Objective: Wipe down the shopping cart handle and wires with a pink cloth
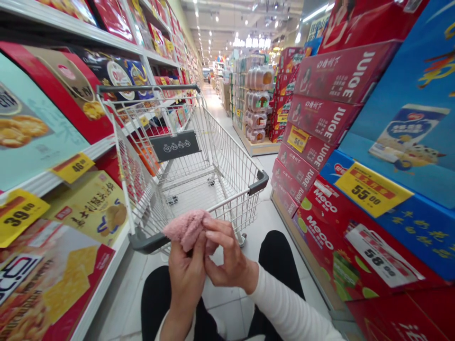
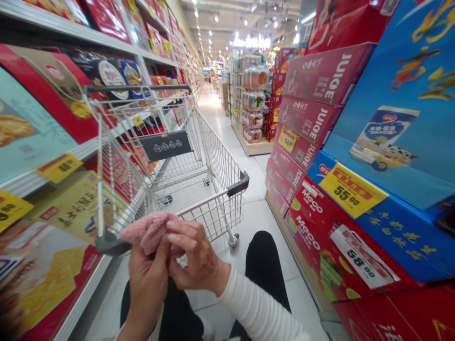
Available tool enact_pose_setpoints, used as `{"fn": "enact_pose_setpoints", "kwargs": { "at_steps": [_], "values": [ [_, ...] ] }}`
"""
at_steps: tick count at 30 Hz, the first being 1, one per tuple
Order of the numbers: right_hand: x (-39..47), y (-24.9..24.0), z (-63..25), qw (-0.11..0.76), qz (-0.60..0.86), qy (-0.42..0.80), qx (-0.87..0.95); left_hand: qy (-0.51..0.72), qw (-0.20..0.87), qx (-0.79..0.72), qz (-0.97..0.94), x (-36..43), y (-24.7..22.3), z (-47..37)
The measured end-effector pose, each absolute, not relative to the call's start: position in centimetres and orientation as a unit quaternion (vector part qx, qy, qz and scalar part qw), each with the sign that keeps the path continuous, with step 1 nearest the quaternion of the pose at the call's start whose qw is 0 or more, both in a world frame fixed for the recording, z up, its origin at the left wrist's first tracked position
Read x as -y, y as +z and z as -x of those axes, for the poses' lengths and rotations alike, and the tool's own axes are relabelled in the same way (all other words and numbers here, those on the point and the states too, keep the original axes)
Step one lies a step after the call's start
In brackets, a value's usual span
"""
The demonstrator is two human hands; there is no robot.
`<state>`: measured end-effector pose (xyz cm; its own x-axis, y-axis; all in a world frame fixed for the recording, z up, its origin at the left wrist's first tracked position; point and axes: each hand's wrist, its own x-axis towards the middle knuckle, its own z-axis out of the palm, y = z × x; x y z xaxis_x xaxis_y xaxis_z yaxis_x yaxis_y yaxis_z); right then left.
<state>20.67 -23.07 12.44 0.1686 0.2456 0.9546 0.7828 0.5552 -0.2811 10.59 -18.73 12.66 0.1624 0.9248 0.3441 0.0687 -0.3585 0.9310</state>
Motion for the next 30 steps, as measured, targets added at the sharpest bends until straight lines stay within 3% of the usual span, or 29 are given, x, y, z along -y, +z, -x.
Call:
{"fn": "enact_pose_setpoints", "kwargs": {
  "at_steps": [11,19,22,25,27,30],
  "values": [
    [23.0,12.5,-20.1,0.659,0.433,-0.236,0.568,0.494,0.33,-0.331,-0.733,19.0,14.7,-10.0],
    [23.2,13.4,-20.9,0.573,0.457,-0.204,0.649,0.522,0.116,-0.284,-0.796,18.2,15.7,-9.7],
    [23.7,14.9,-22.9,0.543,0.451,-0.244,0.665,0.53,0.007,-0.279,-0.801,17.6,16.7,-9.8],
    [24.6,17.8,-25.7,0.539,0.464,-0.362,0.603,0.51,-0.065,-0.333,-0.791,16.6,17.6,-9.9],
    [24.9,20.1,-27.6,0.545,0.473,-0.455,0.523,0.467,-0.057,-0.408,-0.782,15.9,18.0,-10.0],
    [23.7,23.1,-30.3,0.495,0.558,-0.427,0.512,0.407,-0.008,-0.507,-0.76,15.1,18.2,-10.2]
  ]
}}
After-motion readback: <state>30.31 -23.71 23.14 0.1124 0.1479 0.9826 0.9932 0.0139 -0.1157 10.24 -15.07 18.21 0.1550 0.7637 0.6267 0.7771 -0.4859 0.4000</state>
